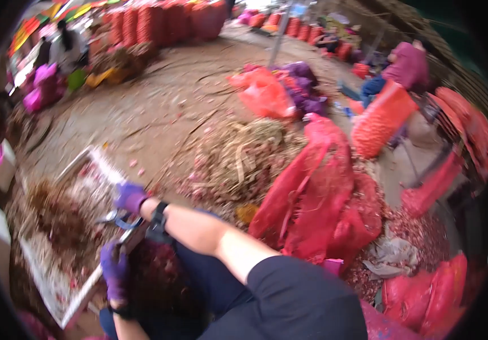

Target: Trim and sort red onions using scissors and place them into bags.

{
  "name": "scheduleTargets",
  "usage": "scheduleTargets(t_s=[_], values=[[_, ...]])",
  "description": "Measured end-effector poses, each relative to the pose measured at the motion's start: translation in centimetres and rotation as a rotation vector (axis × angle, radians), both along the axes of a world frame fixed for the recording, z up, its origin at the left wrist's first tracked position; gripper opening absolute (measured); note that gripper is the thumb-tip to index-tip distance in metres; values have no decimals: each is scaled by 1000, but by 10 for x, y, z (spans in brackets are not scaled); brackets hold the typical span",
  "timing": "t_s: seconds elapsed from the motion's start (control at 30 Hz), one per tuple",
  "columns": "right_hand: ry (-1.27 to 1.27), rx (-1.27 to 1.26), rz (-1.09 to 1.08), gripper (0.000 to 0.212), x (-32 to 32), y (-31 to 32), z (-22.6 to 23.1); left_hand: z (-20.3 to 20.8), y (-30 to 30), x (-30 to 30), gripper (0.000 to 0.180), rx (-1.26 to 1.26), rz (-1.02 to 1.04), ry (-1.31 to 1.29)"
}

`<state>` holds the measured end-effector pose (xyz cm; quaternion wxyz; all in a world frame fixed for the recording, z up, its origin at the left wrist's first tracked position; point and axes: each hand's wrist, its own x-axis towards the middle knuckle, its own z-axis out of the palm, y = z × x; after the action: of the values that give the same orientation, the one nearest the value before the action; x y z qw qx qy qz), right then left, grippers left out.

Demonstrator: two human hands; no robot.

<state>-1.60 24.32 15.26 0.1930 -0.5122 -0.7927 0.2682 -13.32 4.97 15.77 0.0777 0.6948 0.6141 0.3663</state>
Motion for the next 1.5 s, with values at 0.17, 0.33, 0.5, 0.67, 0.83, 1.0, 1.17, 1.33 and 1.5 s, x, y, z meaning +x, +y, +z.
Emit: scheduleTargets(t_s=[0.17, 0.33, 0.5, 0.67, 0.83, 1.0, 1.17, 1.33, 1.5], values=[[-113, -21, -37, 46, 31, 11, 6, 5, 17, 20, 16, -20, -52, -22], [-118, -102, 59, 58, 8, -5, 17, 3, 0, 1, 16, -35, 13, -68], [-158, -25, -28, 51, 16, 5, 4, 6, 6, 11, 14, -38, -12, -54], [-137, -44, 30, 54, 6, 7, -7, 5, 1, 7, 13, -20, -15, 12], [-123, -78, 6, 52, 10, 0, 9, 2, 3, 6, 14, -42, -30, -76], [-114, -63, 0, 50, 15, 4, 9, 6, 7, 13, 14, -54, -21, -142], [-101, 21, -20, 46, 13, 0, 8, 8, 8, 10, 13, 13, -26, -55], [-54, 11, 43, 49, 6, 5, -14, -9, 2, -2, 16, 31, 6, 27], [-133, -26, 17, 57, 22, 10, -5, 3, 6, 7, 14, 9, -37, -24]])
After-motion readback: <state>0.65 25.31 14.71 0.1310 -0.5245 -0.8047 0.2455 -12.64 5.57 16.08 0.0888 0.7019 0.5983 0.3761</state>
